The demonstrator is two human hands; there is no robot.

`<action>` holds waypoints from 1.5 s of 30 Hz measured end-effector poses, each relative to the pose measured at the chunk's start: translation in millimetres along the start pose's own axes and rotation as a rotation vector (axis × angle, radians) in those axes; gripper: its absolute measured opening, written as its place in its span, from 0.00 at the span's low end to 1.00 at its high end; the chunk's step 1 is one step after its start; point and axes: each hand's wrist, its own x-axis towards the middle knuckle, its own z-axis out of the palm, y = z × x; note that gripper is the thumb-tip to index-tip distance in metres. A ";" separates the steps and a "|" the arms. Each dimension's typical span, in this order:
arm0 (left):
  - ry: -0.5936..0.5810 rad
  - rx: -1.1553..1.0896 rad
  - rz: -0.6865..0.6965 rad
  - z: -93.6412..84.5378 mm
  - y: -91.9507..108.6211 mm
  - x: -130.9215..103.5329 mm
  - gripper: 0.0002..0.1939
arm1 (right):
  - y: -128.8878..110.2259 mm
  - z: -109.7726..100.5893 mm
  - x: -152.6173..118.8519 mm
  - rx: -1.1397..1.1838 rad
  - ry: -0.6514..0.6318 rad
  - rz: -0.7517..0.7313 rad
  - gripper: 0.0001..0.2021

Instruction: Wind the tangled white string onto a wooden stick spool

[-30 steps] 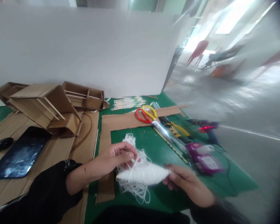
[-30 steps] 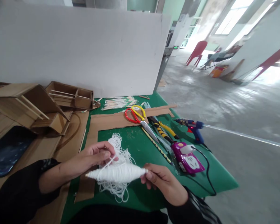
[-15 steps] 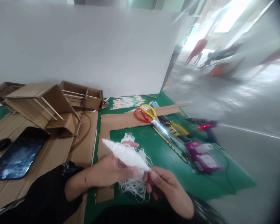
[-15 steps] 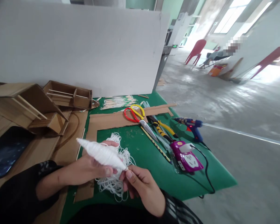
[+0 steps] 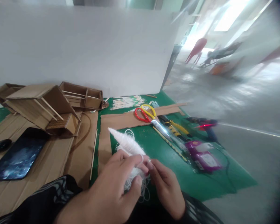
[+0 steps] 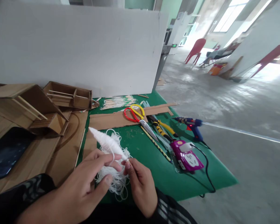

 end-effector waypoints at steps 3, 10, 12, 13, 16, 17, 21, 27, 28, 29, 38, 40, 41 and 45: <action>-0.108 0.192 0.170 1.4 2.2 7.0 0.24 | -1.7 9.9 -3.6 0.009 -0.019 -0.095 0.18; -0.129 0.760 0.193 -8.0 -8.3 10.0 0.22 | -4.7 10.7 -3.6 0.154 -0.222 0.041 0.21; -0.147 0.839 0.198 -9.8 -9.7 8.9 0.22 | -6.2 8.2 -4.1 0.174 -0.255 0.068 0.21; -0.155 0.879 0.216 -9.5 -10.4 8.7 0.21 | -7.2 7.3 -4.4 0.171 -0.264 0.063 0.22; -0.149 0.955 0.286 -6.0 -11.7 8.9 0.16 | -10.6 6.5 -4.5 0.166 -0.242 0.011 0.20; -0.141 0.962 0.305 -4.9 -11.8 9.1 0.16 | -12.0 6.7 -3.9 0.161 -0.223 0.000 0.18; -0.099 0.974 0.366 -3.7 -10.3 9.0 0.15 | -17.0 8.0 0.9 0.075 -0.112 -0.005 0.14; -0.016 1.053 0.355 -13.3 -11.5 2.3 0.15 | -14.9 5.4 4.8 0.063 0.115 -0.045 0.11; -0.013 1.052 0.355 -18.3 -12.4 1.1 0.16 | -12.6 3.9 4.5 0.100 0.142 -0.023 0.11; -0.004 1.046 0.348 -24.7 -13.6 0.2 0.16 | -9.7 2.3 3.9 0.151 0.167 0.007 0.11; 0.056 0.554 -0.011 -90.3 -23.8 11.1 0.12 | 3.7 -6.5 -1.0 0.728 0.182 0.059 0.09; 0.014 0.560 -0.040 -91.0 -26.3 13.1 0.13 | 0.2 -7.6 0.9 0.866 0.185 0.102 0.07; -0.033 0.610 -0.030 -89.4 -27.9 13.2 0.13 | -1.5 -8.5 2.4 0.935 0.185 0.135 0.07; -0.217 0.902 0.165 -79.6 -35.1 10.2 0.13 | -5.9 -13.2 9.3 1.159 0.230 0.230 0.05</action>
